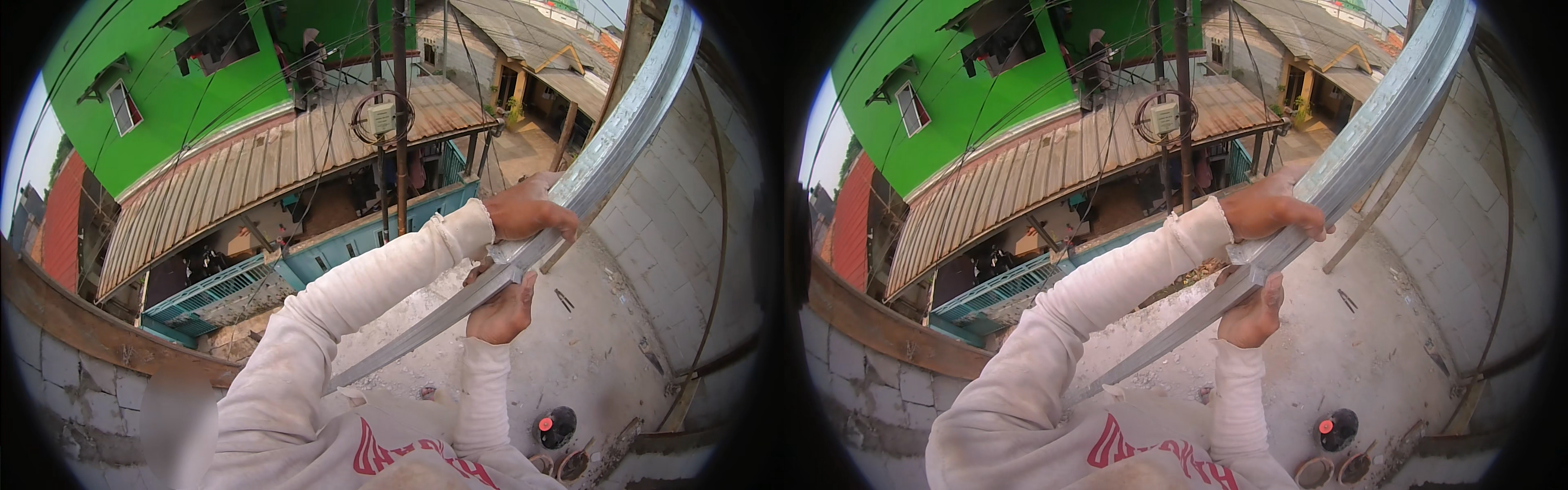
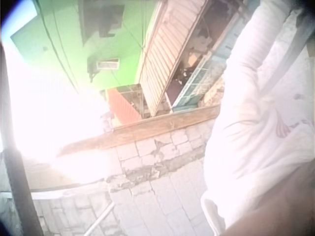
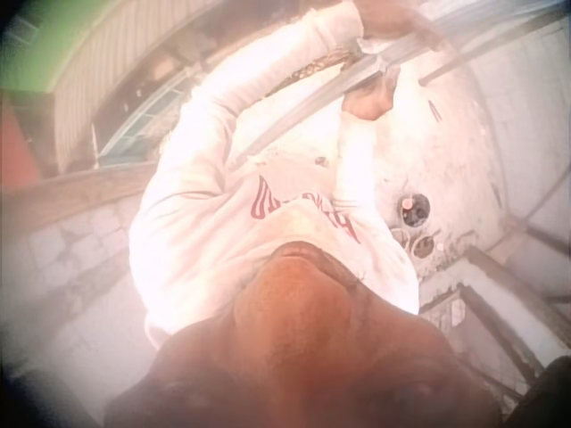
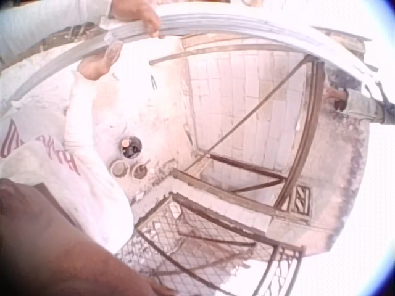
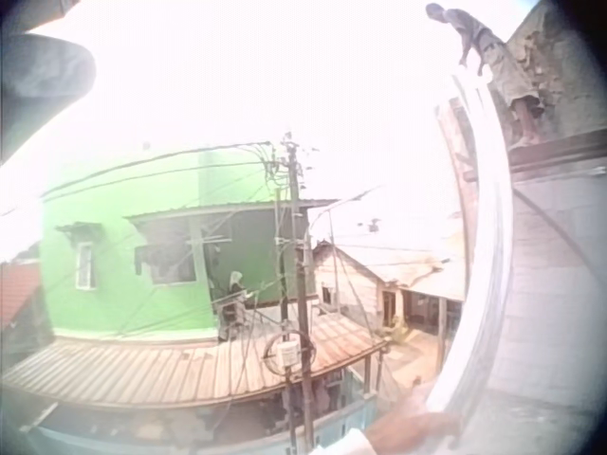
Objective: The person assembles long metal frame sections by hand, aligning and joining them on a concrete rooftop. They use pliers to secure connections and repeatedly lift and position the assembled frame against a wooden support structure.
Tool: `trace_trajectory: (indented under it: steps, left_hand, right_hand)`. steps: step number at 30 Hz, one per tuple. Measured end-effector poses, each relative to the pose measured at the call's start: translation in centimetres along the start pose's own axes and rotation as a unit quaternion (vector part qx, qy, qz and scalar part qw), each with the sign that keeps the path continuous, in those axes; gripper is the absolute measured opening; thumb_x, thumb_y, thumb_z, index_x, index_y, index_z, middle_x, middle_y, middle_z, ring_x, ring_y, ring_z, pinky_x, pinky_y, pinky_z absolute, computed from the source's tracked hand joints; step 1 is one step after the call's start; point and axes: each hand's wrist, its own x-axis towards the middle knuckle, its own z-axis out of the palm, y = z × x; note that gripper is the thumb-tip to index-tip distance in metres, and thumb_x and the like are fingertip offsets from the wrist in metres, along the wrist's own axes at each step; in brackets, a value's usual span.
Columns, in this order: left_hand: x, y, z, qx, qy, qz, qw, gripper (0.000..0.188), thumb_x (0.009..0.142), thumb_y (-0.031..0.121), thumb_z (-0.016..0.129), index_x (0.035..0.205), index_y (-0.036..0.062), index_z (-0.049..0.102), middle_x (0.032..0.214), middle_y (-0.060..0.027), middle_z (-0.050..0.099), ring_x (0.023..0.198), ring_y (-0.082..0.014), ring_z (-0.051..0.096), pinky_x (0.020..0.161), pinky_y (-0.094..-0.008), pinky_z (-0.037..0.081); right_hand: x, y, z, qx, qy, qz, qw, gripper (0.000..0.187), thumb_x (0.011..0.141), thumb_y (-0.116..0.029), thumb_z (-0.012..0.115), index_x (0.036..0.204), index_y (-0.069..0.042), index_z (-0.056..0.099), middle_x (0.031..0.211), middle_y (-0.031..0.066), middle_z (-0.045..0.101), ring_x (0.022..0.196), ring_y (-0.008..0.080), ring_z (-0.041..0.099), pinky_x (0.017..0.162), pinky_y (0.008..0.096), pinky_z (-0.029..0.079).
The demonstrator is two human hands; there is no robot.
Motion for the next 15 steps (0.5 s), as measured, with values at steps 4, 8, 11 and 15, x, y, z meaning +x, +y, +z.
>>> trace_trajectory:
  steps: [4,8,11,15]
  left_hand:
    - [0.1,-1.0,0.1,-0.023,0.025,0.015,0.999,0.071,0.075,0.02,0.076,0.137,-0.0048,0.052,0.103,-0.0134,0.071,0.093,-0.0192,0.072,0.086,-0.0319,0.057]
    - [0.1,-0.7,0.0,0.01,0.034,-0.006,0.999,0.065,0.075,0.02,0.077,0.13,-0.0062,0.056,0.097,-0.0129,0.072,0.089,-0.018,0.072,0.084,-0.0302,0.056]
    - [0.1,-0.2,0.2,0.028,0.048,-0.005,0.998,0.062,0.075,0.02,0.076,0.128,-0.0065,0.057,0.095,-0.0123,0.073,0.088,-0.0174,0.072,0.083,-0.0297,0.056]
    - [-0.1,0.2,0.5,-0.012,0.048,-0.011,0.999,0.064,0.073,0.022,0.077,0.127,-0.0066,0.058,0.096,-0.0123,0.072,0.087,-0.0182,0.071,0.081,-0.0289,0.054]
  right_hand:
    - [-0.1,0.2,-0.5,0.017,0.01,0.018,1.0,0.068,0.097,-0.062,0.056,0.129,-0.001,0.053,0.106,0.016,0.062,0.092,0.0298,0.056,0.083,0.0422,0.046]
    - [-0.2,-0.2,-0.5,-0.05,-0.012,0.002,0.999,0.062,0.094,-0.058,0.062,0.125,-0.005,0.056,0.105,0.0133,0.062,0.088,0.0285,0.056,0.08,0.0409,0.046]
    - [-0.1,-0.4,-0.6,-0.045,-0.027,0.012,0.999,0.059,0.093,-0.055,0.066,0.123,-0.005,0.057,0.104,0.0115,0.062,0.087,0.0275,0.058,0.078,0.0408,0.047]
    - [0.0,-0.7,0.0,-0.042,-0.015,0.003,0.999,0.055,0.091,-0.045,0.073,0.117,0.001,0.057,0.098,0.013,0.063,0.081,0.0254,0.06,0.073,0.0383,0.05]
